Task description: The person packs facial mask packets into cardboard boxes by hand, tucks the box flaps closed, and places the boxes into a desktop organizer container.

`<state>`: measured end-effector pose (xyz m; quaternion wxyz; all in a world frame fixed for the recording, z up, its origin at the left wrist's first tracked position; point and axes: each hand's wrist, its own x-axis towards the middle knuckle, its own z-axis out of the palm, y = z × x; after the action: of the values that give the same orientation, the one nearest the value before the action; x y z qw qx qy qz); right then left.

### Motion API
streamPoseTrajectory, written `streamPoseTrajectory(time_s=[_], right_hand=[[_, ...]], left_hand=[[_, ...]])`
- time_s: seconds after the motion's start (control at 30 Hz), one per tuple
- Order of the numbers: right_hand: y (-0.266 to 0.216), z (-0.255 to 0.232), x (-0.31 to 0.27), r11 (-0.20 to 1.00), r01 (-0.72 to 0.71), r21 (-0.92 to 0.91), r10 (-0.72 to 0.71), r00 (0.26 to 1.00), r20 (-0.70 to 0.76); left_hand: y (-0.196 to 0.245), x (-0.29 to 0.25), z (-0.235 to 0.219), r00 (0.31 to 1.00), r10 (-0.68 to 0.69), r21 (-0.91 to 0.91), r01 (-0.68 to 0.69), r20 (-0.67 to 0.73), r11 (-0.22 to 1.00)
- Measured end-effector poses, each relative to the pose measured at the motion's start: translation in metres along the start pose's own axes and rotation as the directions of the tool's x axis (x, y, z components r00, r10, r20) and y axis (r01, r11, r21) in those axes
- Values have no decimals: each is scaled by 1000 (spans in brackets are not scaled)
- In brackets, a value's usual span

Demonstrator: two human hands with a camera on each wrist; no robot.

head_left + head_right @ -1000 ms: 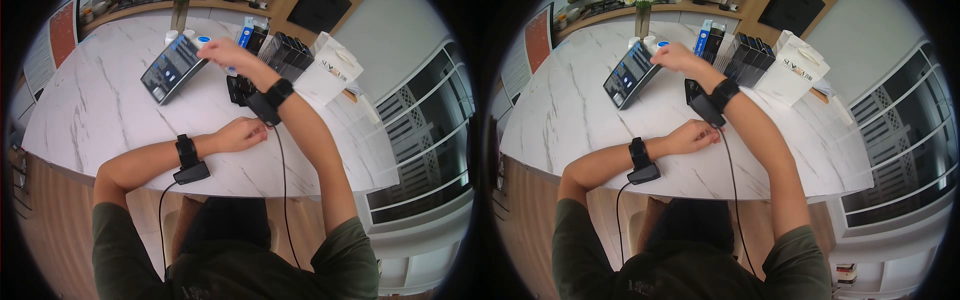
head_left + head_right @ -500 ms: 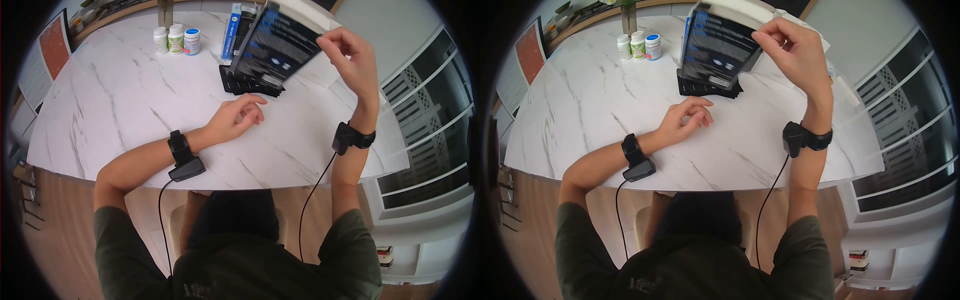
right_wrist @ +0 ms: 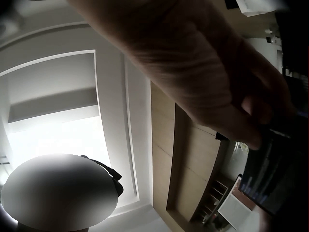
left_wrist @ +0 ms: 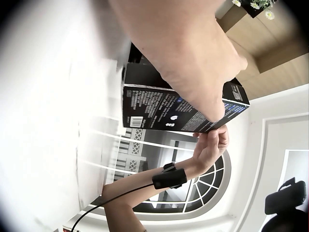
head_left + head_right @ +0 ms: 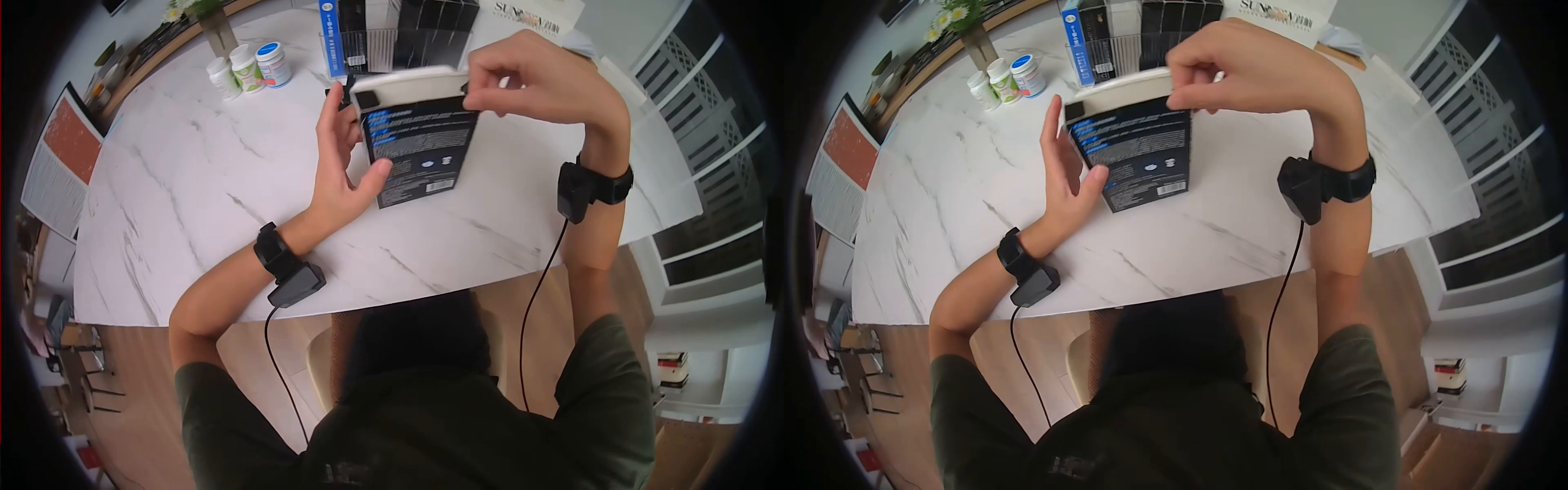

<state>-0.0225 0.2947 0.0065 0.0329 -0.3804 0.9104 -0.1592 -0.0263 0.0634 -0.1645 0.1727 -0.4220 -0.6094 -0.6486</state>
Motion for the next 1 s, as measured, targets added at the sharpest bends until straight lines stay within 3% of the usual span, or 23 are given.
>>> streamPoseTrajectory(time_s=[0.07,0.17,0.23,0.27,0.33,0.37,0.47,0.53,0.6,0.67,0.8,0.9,0.97,1.0], right_hand=[[-1,5,3,999,50,-5,-50,999,11],[-2,7,5,999,33,29,-35,996,86],[-4,8,5,974,51,222,-57,998,22],[-5,9,5,974,51,220,-57,998,23],[-9,11,5,976,26,215,12,985,-174],[-6,10,6,977,26,214,12,985,-172],[14,10,14,985,-51,164,74,988,-134],[25,12,21,975,-88,203,72,994,88],[32,17,25,968,-114,221,92,990,110],[46,27,35,932,-58,357,100,990,-99],[86,64,64,914,-64,400,167,959,-227],[111,97,75,965,-9,263,89,953,-291],[123,113,78,959,217,180,-160,945,-287],[126,116,79,959,218,182,-161,945,-285]], left_hand=[[7,0,5,997,23,115,-15,-71,993],[7,-3,3,997,-39,83,44,-70,996],[6,-3,3,994,-65,64,70,-86,995],[5,-4,3,995,-55,42,58,-81,997],[3,-3,2,996,-45,20,46,-80,999],[2,-2,1,999,-10,59,13,-40,998],[3,-3,1,1000,-10,74,8,20,997],[2,-5,0,998,-40,52,38,38,998],[0,-7,-1,997,-55,61,51,59,997],[3,-5,0,997,-64,48,61,51,997],[4,-4,1,997,-67,50,64,50,997],[6,-3,2,996,-79,24,78,43,997],[7,-2,3,991,-126,-4,127,43,992],[7,-3,2,984,-174,-33,176,47,984]])
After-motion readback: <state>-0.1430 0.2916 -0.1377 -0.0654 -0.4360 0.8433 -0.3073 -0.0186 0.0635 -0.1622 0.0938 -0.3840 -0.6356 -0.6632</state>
